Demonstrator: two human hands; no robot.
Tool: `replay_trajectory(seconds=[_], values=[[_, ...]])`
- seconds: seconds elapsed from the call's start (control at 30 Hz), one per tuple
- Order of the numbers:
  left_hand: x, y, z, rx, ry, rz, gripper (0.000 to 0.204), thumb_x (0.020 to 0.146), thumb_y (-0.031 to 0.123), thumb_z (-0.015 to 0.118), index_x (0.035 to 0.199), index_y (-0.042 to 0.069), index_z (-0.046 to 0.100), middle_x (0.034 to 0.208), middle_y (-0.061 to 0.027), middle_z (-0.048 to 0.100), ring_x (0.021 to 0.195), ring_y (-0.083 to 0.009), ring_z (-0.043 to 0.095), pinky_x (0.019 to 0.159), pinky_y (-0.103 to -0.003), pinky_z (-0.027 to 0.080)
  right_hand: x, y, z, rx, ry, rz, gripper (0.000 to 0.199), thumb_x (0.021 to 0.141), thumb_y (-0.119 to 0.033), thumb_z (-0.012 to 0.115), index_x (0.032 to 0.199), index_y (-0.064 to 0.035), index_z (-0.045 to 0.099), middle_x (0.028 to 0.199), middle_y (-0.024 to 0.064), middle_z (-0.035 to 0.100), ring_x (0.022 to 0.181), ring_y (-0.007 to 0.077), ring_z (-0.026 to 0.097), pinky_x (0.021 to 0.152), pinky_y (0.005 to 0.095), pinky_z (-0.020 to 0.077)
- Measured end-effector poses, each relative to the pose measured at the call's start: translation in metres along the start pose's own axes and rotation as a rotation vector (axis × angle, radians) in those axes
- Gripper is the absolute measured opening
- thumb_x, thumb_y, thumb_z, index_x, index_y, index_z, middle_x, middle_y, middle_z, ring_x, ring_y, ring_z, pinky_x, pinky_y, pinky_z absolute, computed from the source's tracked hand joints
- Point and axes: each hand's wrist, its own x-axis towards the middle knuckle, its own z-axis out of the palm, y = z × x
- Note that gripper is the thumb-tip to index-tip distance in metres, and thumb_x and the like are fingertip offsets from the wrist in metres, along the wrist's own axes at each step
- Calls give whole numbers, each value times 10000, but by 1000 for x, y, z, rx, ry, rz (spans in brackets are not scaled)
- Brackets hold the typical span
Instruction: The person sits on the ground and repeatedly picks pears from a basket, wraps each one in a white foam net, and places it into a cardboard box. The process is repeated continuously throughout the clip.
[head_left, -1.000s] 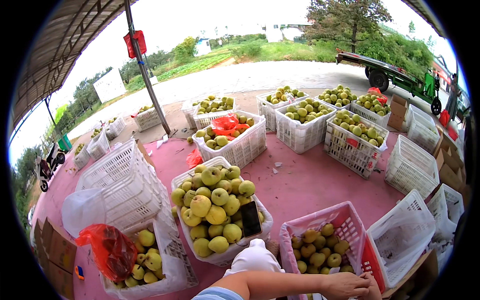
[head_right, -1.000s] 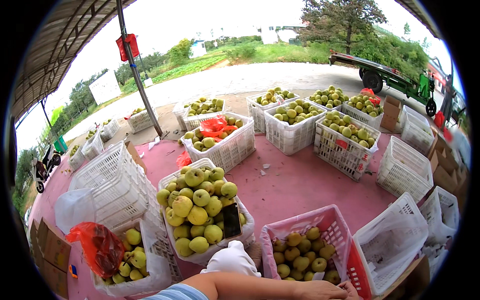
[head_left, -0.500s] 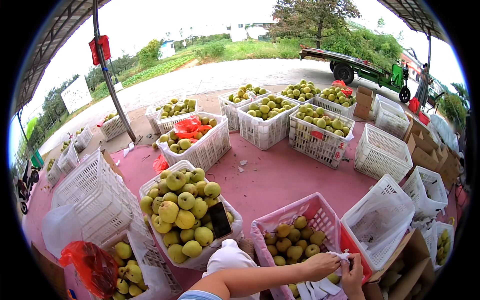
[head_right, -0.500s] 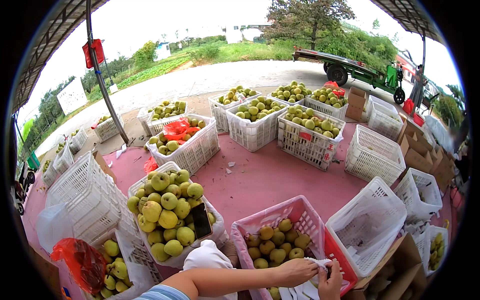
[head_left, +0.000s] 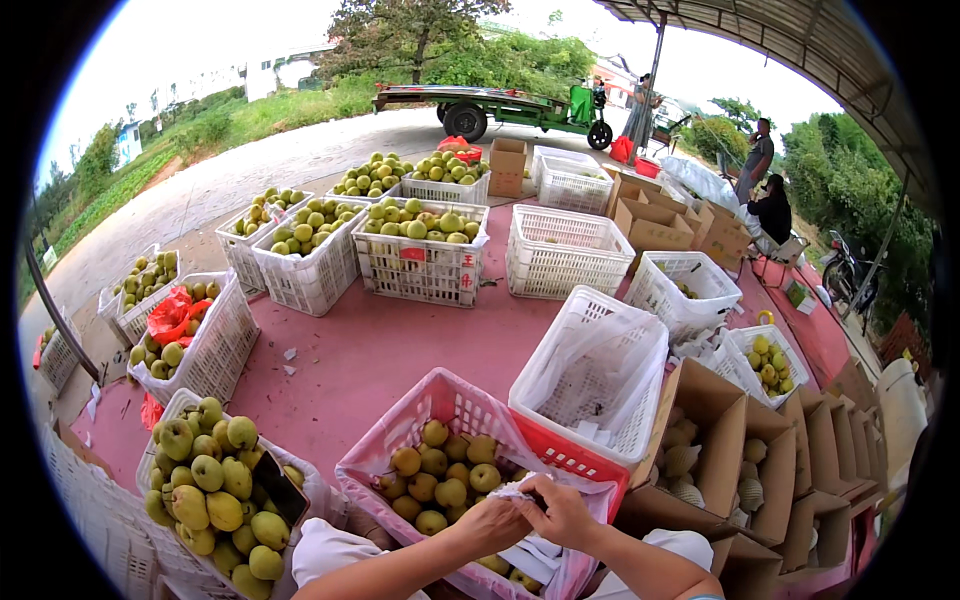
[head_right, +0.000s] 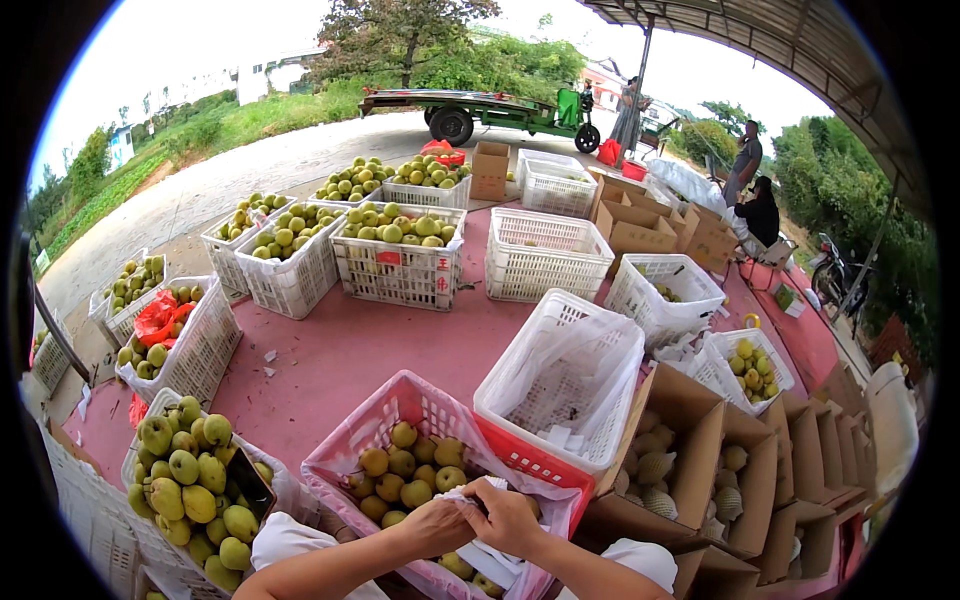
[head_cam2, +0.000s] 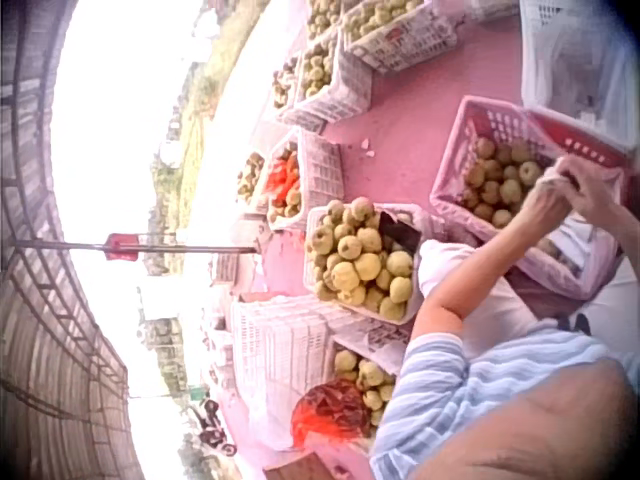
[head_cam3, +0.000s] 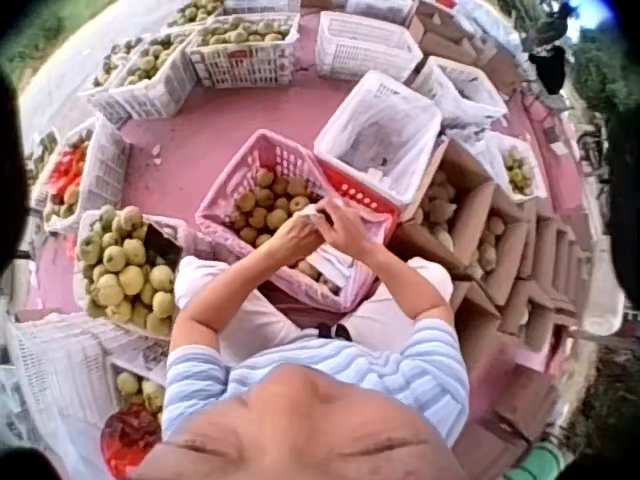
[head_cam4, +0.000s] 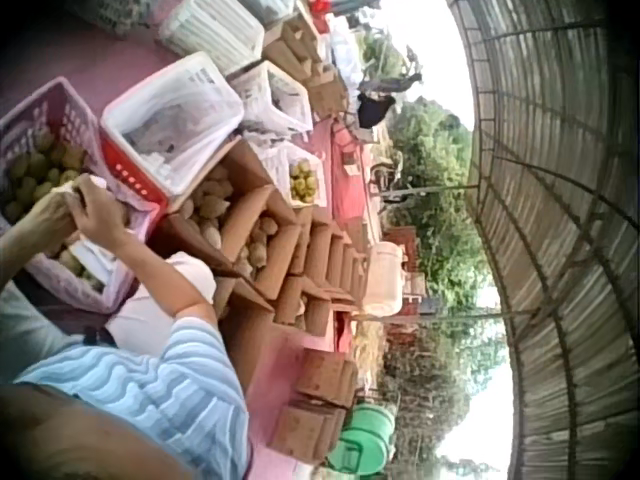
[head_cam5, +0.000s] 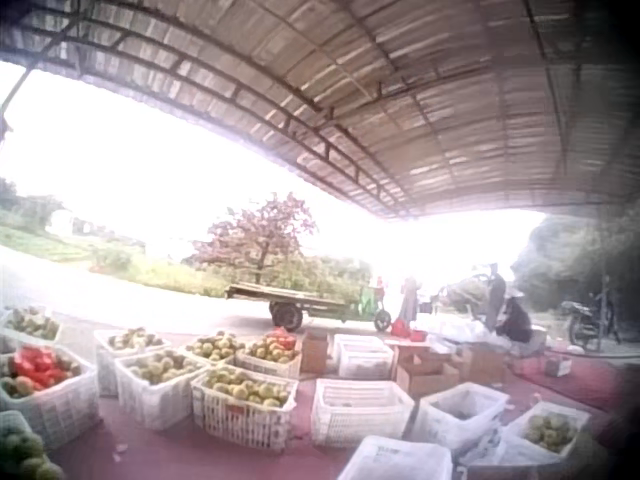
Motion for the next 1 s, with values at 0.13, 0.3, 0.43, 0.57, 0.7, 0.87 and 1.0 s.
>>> replay_trajectory(seconds=[0.13,0.3,0.43,0.57,0.7,0.87,1.0], values=[[1,-4,3,194,119,44,209,816,139,533,972,44,634,1021,-71,633,1021,-203,592,890,-334,447,3,-2,-4,-31,20,-29,213,882,-213,633,1010,-58,562,839,149,657,770,337,655,660,417,500],[-6,-31,27,112,-50,-123,311,804,162,541,1083,46,612,1098,-103,603,1085,-244,557,930,-356,433,11,-5,-2,-82,18,-96,226,872,-158,649,1069,-66,586,895,139,616,841,326,621,723,398,491],[7,-53,-21,70,222,-203,433,761,59,577,1189,6,547,1209,-187,543,1157,-366,507,990,-439,408,13,-11,-10,46,45,-51,316,888,-117,627,1184,-58,534,1033,129,569,900,273,588,776,359,491],[-6,-71,-63,60,296,-351,355,771,73,561,1111,-28,585,1055,-224,608,1001,-383,569,897,-454,443,11,-1,-12,97,88,-9,322,865,-99,622,1175,-68,541,1069,149,570,934,315,581,812,394,476],[-16,-80,-92,-360,506,-728,334,916,274,588,1086,-14,592,919,-225,626,832,-371,601,739,-443,455,11,3,-11,12,39,-27,258,852,-79,618,1107,-63,579,1052,144,573,935,302,588,811,387,479],[-42,-103,-123,-747,824,-1178,257,882,302,705,857,76,586,887,11,569,801,-54,498,671,-200,370,5,20,-3,-18,-69,3,168,861,-110,604,1023,-67,609,999,124,601,949,304,593,821,388,487],[-49,-109,-142,-1243,1468,-811,213,885,136,701,755,83,541,734,51,445,614,-48,366,565,-206,338,-2,44,12,-114,-200,2,151,878,-157,584,998,-71,616,967,121,618,942,308,599,820,400,489]])
